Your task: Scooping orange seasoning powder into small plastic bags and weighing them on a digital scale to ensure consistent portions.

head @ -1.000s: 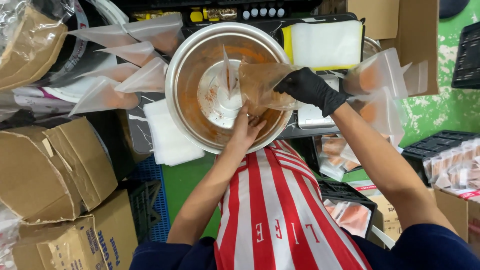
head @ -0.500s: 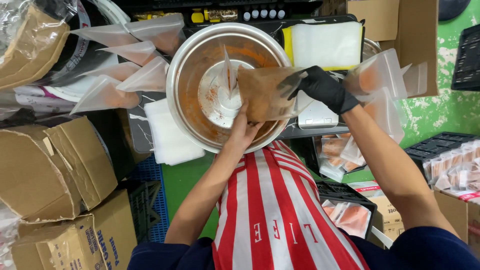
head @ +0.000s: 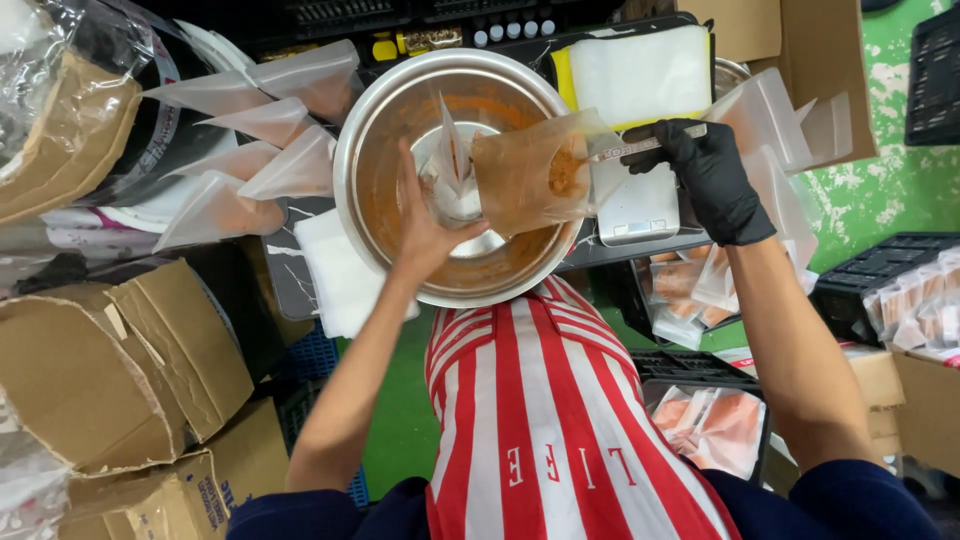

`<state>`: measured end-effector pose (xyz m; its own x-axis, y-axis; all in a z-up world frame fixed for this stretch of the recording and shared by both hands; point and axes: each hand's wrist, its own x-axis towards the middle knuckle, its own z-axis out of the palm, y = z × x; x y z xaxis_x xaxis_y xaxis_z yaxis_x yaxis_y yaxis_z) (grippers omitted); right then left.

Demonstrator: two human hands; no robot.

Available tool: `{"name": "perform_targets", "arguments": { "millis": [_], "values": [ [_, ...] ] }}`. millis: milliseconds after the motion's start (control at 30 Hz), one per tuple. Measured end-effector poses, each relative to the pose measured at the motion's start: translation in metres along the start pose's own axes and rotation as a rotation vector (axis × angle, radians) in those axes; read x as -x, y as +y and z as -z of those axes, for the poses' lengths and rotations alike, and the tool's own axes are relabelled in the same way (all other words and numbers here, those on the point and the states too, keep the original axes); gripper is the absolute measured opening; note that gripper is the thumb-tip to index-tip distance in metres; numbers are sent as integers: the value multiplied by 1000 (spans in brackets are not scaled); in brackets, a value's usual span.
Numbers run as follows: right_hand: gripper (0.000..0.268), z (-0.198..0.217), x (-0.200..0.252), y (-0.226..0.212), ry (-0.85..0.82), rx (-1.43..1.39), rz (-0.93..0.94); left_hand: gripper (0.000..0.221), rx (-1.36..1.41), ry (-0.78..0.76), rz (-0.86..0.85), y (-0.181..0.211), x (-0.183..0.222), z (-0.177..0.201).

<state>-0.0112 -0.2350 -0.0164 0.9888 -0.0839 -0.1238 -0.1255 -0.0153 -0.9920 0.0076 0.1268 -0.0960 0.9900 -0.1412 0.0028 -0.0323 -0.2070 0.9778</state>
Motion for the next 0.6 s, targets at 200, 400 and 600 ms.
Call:
{"name": "perform_targets", "arguments": {
  "millis": [200, 400, 600],
  "values": [
    [25, 19, 10, 21, 96, -17, 44, 172, -167, -370, -174, -13, -64, 15],
    [22, 10, 31, -16, 287, -72, 12, 143, -234, -345, -132, -3, -67, 11],
    [22, 62, 45, -6, 266, 46, 131, 99, -186, -147, -192, 23, -42, 2]
  ]
}}
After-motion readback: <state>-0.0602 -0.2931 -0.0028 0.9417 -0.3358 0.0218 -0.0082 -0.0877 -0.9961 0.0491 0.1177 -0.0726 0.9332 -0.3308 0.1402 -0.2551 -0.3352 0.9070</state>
